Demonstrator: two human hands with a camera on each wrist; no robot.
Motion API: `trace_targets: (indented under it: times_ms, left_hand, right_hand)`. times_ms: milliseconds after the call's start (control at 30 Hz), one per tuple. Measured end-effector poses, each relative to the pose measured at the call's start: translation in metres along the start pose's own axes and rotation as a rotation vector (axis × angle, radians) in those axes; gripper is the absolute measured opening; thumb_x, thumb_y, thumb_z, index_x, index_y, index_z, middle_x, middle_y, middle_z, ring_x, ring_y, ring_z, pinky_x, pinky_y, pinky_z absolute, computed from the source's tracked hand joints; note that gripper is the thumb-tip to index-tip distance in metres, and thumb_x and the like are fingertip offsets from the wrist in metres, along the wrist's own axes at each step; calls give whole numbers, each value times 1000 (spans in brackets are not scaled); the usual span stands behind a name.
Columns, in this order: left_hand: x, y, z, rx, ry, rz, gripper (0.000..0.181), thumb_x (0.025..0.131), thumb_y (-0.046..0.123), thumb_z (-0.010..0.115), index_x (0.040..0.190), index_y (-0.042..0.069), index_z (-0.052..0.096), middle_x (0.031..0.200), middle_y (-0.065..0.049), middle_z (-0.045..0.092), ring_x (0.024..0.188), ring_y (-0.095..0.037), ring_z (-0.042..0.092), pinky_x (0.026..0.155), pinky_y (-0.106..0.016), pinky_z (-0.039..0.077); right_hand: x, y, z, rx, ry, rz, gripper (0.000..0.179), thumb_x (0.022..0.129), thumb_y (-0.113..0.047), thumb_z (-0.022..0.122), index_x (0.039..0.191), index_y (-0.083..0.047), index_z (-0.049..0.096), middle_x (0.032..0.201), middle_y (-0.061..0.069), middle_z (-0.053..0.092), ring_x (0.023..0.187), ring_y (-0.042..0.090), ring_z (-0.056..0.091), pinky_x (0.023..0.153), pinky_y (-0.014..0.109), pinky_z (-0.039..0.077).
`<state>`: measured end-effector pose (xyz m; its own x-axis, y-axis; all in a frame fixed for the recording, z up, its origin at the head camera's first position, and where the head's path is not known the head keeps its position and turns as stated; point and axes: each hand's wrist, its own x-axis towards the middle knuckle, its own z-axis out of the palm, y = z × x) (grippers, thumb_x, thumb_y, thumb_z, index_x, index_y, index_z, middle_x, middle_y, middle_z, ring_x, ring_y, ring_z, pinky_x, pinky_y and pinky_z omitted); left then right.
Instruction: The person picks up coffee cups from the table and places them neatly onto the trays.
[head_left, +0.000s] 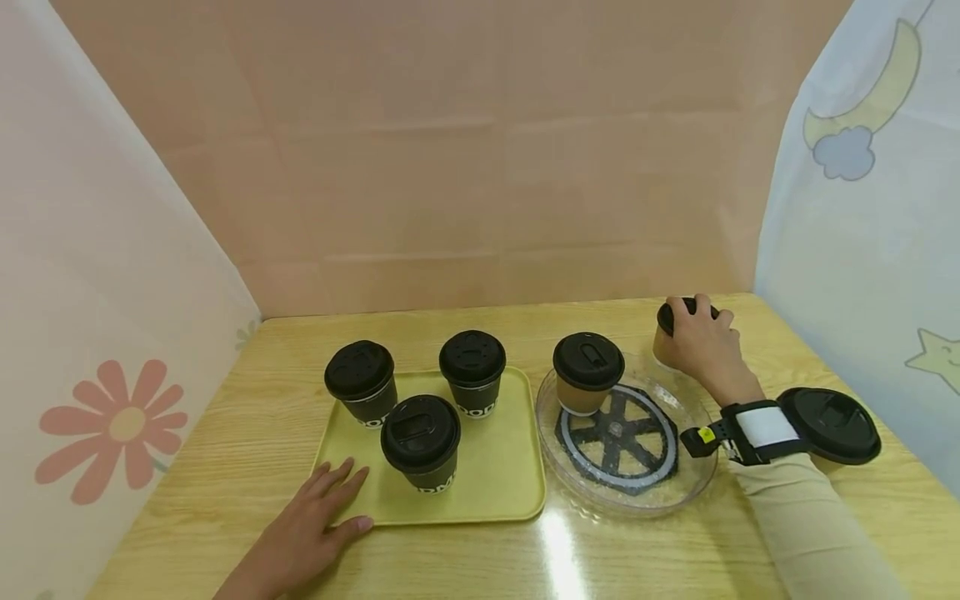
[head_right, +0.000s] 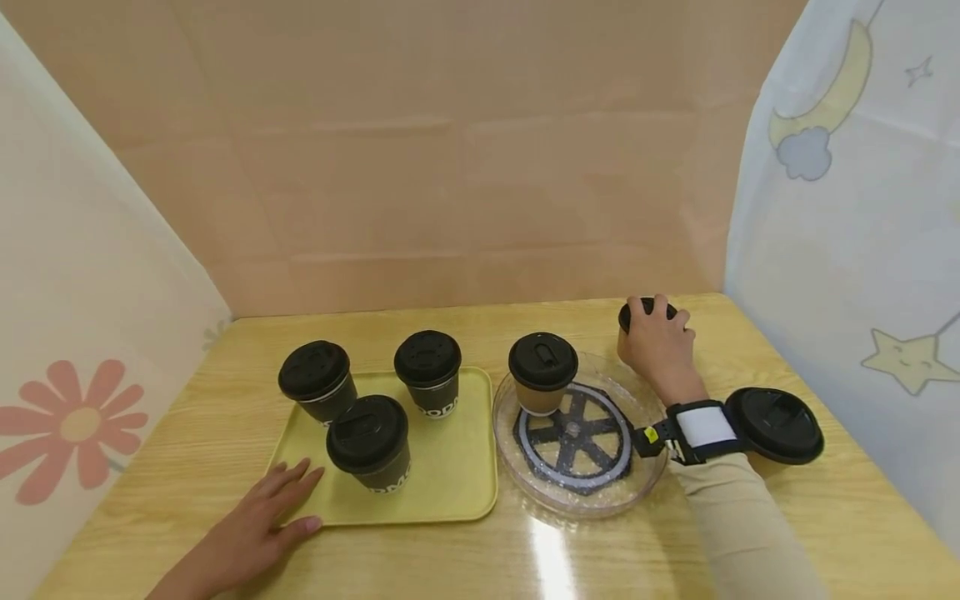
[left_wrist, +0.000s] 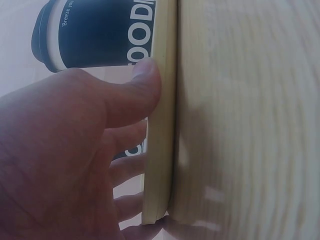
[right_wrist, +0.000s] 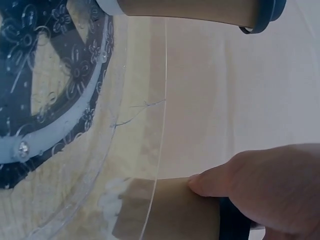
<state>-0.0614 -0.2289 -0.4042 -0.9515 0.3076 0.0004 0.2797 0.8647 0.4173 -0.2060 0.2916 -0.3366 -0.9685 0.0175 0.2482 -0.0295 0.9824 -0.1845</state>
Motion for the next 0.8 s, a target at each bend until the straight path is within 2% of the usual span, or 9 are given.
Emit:
trace_targets:
  times_ms: [267, 467, 600, 800]
  left_hand:
    - [3, 0, -1, 6, -15, 10, 62, 91, 50, 61, 141, 14, 53, 149, -17, 46, 139, -50, 34, 104, -67, 36]
    - [1, -1, -1, 8, -16, 8, 62, 91, 50, 62, 141, 14, 53, 149, -17, 46, 139, -50, 34, 104, -67, 36]
    - [1, -2, -1, 0, -20, -5, 62, 90, 50, 62, 141, 15, 52, 150, -16, 45, 140, -49, 33, 104, -67, 36]
    - [1, -4, 0, -1, -29, -9, 63, 91, 50, 61, 142, 14, 52, 150, -17, 44, 140, -49, 33, 104, -68, 35]
  right_hand:
    - [-2, 5, 0, -41, 22, -16, 54, 92, -18, 56, 138, 1, 35, 132, 46, 30, 95, 71, 38, 64, 76, 43]
    - [-4, 5, 2, -60, 16, -14, 57, 94, -21, 57, 142, 1, 35, 134, 46, 30, 101, 71, 38, 69, 76, 42]
    - [-7, 2, 0, -46, 58, -5, 56, 93, -22, 57, 141, -1, 36, 134, 47, 30, 104, 70, 37, 72, 77, 40]
    - [-13, -9, -12, -72, 127, -50, 59, 92, -21, 61, 143, -3, 37, 132, 46, 33, 107, 69, 39, 72, 76, 41]
